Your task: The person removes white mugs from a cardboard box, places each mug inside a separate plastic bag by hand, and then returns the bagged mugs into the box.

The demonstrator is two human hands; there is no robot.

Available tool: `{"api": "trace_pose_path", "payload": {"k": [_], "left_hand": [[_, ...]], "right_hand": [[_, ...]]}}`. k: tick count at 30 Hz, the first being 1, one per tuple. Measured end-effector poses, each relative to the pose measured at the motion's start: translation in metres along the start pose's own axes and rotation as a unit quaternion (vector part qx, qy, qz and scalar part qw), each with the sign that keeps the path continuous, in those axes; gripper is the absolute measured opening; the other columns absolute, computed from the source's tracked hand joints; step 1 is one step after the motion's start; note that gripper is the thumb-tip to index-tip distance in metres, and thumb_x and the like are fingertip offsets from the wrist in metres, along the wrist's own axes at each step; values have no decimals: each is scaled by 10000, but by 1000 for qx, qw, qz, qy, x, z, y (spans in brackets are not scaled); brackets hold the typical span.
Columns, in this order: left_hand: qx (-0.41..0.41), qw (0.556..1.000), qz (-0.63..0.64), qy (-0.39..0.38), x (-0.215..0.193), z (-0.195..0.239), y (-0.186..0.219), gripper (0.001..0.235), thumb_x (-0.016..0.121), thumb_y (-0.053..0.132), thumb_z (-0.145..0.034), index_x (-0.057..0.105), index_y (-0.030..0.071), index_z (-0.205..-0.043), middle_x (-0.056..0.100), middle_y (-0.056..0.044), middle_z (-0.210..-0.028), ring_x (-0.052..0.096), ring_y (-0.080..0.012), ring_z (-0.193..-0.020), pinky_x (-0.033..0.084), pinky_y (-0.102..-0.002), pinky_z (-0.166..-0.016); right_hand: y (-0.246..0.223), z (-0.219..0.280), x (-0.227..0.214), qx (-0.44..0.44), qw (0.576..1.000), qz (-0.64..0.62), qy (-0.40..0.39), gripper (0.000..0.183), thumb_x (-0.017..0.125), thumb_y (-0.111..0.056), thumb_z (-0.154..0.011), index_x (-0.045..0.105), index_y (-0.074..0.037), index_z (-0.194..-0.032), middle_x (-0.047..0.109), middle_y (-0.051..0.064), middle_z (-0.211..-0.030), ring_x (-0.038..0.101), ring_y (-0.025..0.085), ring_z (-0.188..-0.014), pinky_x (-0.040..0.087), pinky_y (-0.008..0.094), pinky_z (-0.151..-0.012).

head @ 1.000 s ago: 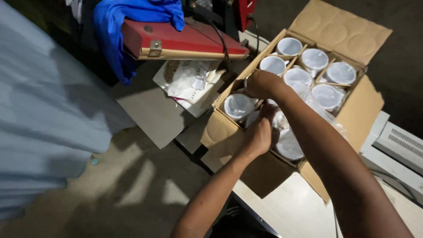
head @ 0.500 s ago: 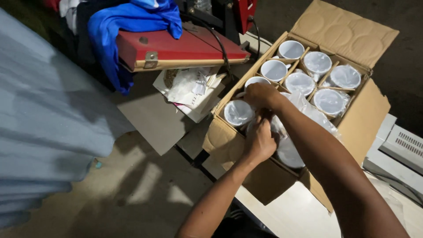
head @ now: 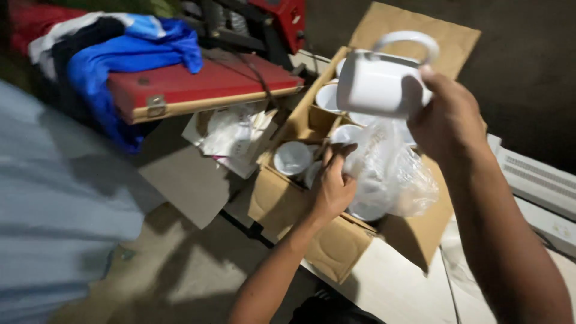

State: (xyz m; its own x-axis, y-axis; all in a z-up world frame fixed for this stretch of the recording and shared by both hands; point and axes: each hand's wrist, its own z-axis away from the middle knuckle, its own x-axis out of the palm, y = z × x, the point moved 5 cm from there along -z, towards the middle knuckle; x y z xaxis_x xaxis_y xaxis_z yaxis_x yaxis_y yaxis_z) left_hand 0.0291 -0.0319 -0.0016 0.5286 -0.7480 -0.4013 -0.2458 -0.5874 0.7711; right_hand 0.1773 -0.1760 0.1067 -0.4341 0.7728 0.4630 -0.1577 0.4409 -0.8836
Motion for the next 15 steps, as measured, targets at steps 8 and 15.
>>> {"api": "trace_pose_path", "payload": {"k": [8, 15], "left_hand": [[104, 988, 70, -90, 11, -29, 101, 639, 589, -50, -813, 445, -40, -1436, 496, -273, -1438, 511, -462, -1311, 434, -453, -1113], [149, 969, 112, -163, 42, -26, 153, 669, 548, -74, -860, 433, -36, -1518, 480, -237, -1556, 484, -393, -1478, 403, -423, -1231]], "right_hand": [[-32, 142, -55, -66, 998, -17, -1, 372, 692, -170, -991, 549, 66, -1241, 631, 125, -1117, 608, 224, -1066, 504, 382, -1004], [-22, 197, -98, -186, 943, 271, 52, 404, 599, -75, -981, 493, 28, -1357, 620, 121, -1207, 607, 187, -1126, 525, 347, -991]]}}
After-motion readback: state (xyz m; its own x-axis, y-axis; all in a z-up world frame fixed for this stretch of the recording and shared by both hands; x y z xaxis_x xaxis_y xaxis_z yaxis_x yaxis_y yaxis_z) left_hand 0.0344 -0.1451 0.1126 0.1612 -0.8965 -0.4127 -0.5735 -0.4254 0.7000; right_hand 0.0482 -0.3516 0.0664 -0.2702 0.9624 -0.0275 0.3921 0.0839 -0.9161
